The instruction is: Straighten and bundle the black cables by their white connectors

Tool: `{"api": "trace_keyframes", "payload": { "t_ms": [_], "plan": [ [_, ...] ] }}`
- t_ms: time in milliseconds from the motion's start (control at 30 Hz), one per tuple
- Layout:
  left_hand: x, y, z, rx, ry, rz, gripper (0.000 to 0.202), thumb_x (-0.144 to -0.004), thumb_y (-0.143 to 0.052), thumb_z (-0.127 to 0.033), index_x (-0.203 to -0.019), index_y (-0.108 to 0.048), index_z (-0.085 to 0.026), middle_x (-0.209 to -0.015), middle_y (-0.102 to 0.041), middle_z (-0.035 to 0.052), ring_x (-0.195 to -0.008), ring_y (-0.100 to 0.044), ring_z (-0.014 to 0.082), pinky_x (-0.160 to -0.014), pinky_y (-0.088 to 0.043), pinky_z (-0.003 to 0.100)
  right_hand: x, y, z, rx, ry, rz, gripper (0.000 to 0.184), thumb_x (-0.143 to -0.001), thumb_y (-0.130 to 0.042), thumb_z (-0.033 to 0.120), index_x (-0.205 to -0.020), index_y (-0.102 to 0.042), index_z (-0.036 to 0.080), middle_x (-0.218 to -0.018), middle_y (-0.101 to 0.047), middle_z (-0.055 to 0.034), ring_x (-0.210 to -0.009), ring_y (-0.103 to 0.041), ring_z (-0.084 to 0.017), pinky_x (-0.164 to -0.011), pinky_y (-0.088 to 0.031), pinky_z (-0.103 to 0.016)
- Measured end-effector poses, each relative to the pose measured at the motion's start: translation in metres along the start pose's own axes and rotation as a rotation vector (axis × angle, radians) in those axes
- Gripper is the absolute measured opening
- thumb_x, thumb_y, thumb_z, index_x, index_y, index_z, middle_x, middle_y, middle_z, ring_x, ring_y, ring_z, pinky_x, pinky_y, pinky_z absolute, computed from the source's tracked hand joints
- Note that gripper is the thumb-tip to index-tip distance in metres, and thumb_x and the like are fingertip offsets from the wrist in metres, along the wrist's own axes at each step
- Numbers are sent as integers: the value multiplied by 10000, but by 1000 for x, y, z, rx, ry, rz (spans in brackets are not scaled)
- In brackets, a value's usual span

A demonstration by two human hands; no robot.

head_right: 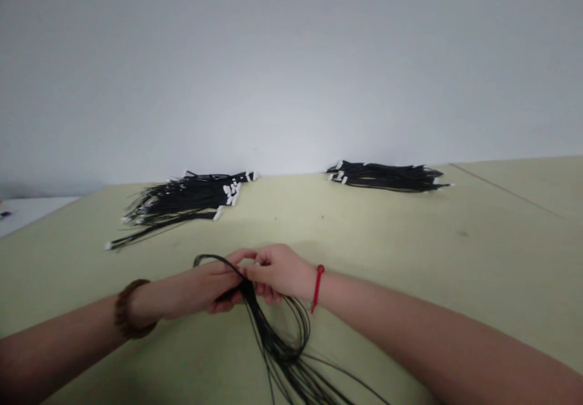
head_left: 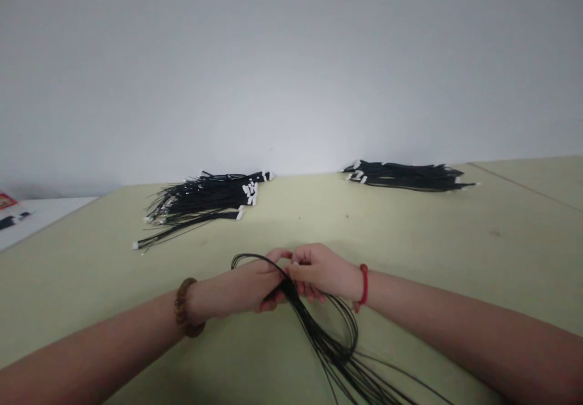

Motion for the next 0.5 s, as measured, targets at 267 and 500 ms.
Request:
{"api": "trace_keyframes", "payload": {
  "t_ms": [267,500],
  "plan": [
    [-4,1,33,141,54,160,269,-767,-488,-414,-827,-549,-159,-616,-506,-35,-395,-331,4,-364,-252,126,-1,-4,-3,-44,2,-39,403,-803,-517,509,-674,-461,132,-510,-480,41,-363,-419,-31,-316,-288,-134],
    [-15,12,47,271,150,46,177,-796,-400,-367,-852,-460,-210,-504,-414,-88,-336,-311,19,-309,-219,112,2,6,12,-127,-178,106,323,-784,-549,402,-953,-480,135,-596,-533,21,-408,-454,-61,-373,-352,-173]
  ]
}}
Point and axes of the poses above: each hand's wrist, its own x-axis away from the middle knuckle, its own y-axis out of the back of the hand, z = x × y, the point moved 3 cm from there along -x, towards the middle knuckle
